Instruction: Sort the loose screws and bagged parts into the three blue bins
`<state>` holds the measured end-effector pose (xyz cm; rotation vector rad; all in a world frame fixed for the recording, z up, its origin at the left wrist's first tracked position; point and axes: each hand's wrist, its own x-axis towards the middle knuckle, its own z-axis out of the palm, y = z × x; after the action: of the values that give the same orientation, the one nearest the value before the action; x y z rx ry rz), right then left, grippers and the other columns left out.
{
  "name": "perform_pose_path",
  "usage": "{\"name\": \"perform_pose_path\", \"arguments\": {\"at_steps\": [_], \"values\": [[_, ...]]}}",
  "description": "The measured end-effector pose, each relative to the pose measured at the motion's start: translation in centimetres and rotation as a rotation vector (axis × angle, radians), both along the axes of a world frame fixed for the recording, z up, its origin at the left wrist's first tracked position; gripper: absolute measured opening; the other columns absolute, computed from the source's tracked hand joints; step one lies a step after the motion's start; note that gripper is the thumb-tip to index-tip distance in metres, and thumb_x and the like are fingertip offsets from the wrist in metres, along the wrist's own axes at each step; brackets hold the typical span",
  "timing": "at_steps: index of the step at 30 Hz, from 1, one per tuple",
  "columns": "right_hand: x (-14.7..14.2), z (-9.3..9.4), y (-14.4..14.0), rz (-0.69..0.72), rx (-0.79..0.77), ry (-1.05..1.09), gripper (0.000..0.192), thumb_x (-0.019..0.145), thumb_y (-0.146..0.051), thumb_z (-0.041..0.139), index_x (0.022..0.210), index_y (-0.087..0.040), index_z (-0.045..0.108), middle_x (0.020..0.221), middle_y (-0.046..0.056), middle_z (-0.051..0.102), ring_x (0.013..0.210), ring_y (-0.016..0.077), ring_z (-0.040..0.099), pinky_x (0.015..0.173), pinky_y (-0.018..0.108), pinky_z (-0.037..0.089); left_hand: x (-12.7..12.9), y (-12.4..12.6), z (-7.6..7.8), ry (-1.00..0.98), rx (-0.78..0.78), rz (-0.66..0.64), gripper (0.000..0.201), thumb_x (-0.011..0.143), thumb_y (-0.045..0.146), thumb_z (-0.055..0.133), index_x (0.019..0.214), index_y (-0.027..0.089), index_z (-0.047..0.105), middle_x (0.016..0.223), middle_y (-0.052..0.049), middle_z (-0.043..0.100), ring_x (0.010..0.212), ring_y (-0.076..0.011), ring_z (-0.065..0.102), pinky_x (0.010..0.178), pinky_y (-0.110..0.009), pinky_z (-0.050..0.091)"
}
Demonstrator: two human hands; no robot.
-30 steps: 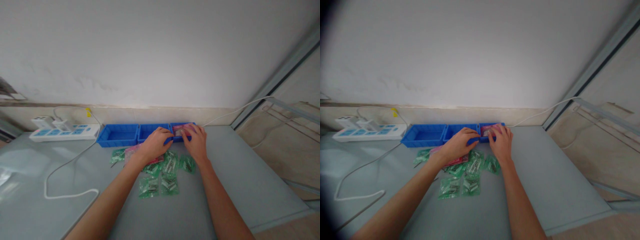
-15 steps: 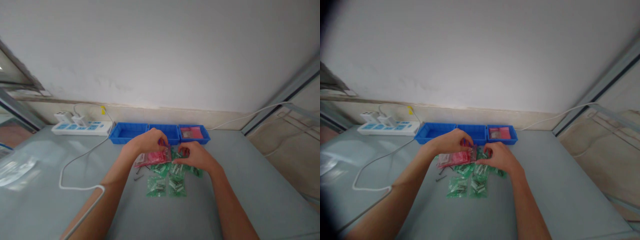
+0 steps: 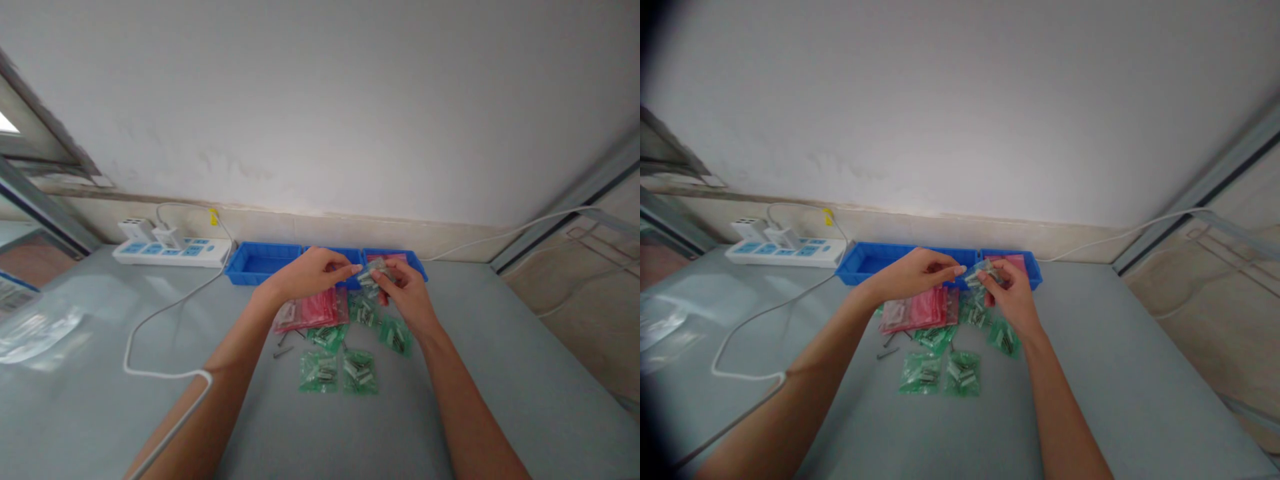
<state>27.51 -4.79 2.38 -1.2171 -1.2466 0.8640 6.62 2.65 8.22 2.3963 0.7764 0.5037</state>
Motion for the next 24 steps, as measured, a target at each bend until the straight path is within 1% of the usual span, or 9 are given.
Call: {"name": "perform_pose_path", "arguments": {"at_steps": [2, 4, 8, 11, 14, 16, 18, 22, 24], "values": [[-0.3, -0.2, 0.2, 0.037, -0.01, 0.129, 0.036, 0.075, -0.05, 0.084, 0.094, -0.023, 0.069, 0.071, -0.001, 0.07, 0.047, 0.0137, 0.059, 0.047, 0.027, 0.048, 0.2, 0.0, -0.2, -0.064, -0.058, -0.022, 0.036, 0.094, 0.047, 0.059, 0.092, 0.016, 0.078, 0.07, 0.001, 0.067, 0.063, -0.012, 0.054, 0.059, -0.022, 0.038], [-0.4, -0.4, 0.3, 0.072, -0.026, 0.208, 0.038, 0.073, -0.048, 0.086, 0.097, -0.023, 0.073, 0.07, -0.001, 0.071, 0.052, 0.0162, 0.064, 0.051, 0.029, 0.053, 0.5, 0.0, -0.5, -0.135, -0.117, -0.029, 0.03, 0.091, 0.042, 0.063, 0.092, 0.015, 0.076, 0.072, -0.001, 0.069, 0.065, -0.0128, 0.057, 0.061, -0.022, 0.042], [-0.4, -0.8, 0.3, 0.066, -0.005, 0.259, 0.039, 0.074, -0.047, 0.086, 0.103, -0.024, 0.075, 0.073, -0.001, 0.074, 0.052, 0.0156, 0.064, 0.052, 0.03, 0.054, 0.7, 0.0, -0.7, -0.243, -0.215, -0.016, 0.029, 0.09, 0.039, 0.064, 0.085, 0.012, 0.074, 0.068, -0.001, 0.067, 0.061, -0.0115, 0.056, 0.059, -0.021, 0.044], [-0.2, -1.1, 0.4, 0.073, 0.043, 0.264, 0.035, 0.071, -0.045, 0.089, 0.098, -0.025, 0.077, 0.078, 0.0, 0.076, 0.057, 0.0159, 0.067, 0.056, 0.03, 0.056, 0.4, 0.0, -0.5, -0.273, -0.229, 0.005, 0.029, 0.088, 0.04, 0.068, 0.086, 0.012, 0.074, 0.068, -0.002, 0.068, 0.061, -0.0113, 0.057, 0.058, -0.021, 0.045], [-0.2, -1.2, 0.6, 0.088, 0.103, 0.272, 0.031, 0.068, -0.04, 0.092, 0.092, -0.026, 0.079, 0.089, 0.001, 0.079, 0.076, 0.0185, 0.073, 0.074, 0.033, 0.06, -0.1, 0.2, -0.2, -0.269, -0.219, -0.005, 0.025, 0.082, 0.037, 0.075, 0.089, 0.013, 0.077, 0.073, -0.002, 0.072, 0.063, -0.0113, 0.059, 0.06, -0.021, 0.046], [-0.4, -1.2, 0.7, 0.095, 0.147, 0.243, 0.027, 0.067, -0.038, 0.092, 0.088, -0.026, 0.08, 0.098, 0.002, 0.08, 0.092, 0.0206, 0.074, 0.089, 0.036, 0.059, -0.3, 0.4, -0.1, -0.27, -0.202, -0.019, 0.024, 0.077, 0.034, 0.08, 0.09, 0.014, 0.078, 0.075, -0.002, 0.073, 0.064, -0.0112, 0.06, 0.06, -0.02, 0.047], [-0.5, -1.3, 0.7, 0.099, 0.172, 0.209, 0.026, 0.067, -0.039, 0.092, 0.086, -0.026, 0.08, 0.102, 0.003, 0.08, 0.099, 0.0222, 0.073, 0.095, 0.038, 0.057, -0.5, 0.5, 0.0, -0.288, -0.197, -0.03, 0.024, 0.076, 0.034, 0.081, 0.091, 0.015, 0.078, 0.077, -0.002, 0.074, 0.066, -0.0121, 0.062, 0.063, -0.021, 0.05], [-0.2, -1.4, 0.7, 0.066, 0.148, 0.121, 0.034, 0.073, -0.042, 0.087, 0.101, -0.026, 0.075, 0.1, 0.003, 0.079, 0.088, 0.0223, 0.075, 0.086, 0.039, 0.06, -0.6, 0.8, -0.1, -0.377, -0.187, 0.047, 0.023, 0.08, 0.036, 0.078, 0.087, 0.015, 0.078, 0.08, -0.004, 0.077, 0.071, -0.0149, 0.068, 0.071, -0.025, 0.055], [0.4, -1.5, 0.6, 0.022, 0.149, -0.087, 0.031, 0.081, -0.043, 0.08, 0.105, -0.024, 0.074, 0.098, 0.005, 0.078, 0.082, 0.0218, 0.074, 0.079, 0.037, 0.06, -0.6, 1.2, -0.4, -0.415, -0.137, 0.164, 0.022, 0.081, 0.036, 0.078, 0.087, 0.015, 0.077, 0.081, -0.005, 0.078, 0.071, -0.0156, 0.069, 0.072, -0.026, 0.056]]}}
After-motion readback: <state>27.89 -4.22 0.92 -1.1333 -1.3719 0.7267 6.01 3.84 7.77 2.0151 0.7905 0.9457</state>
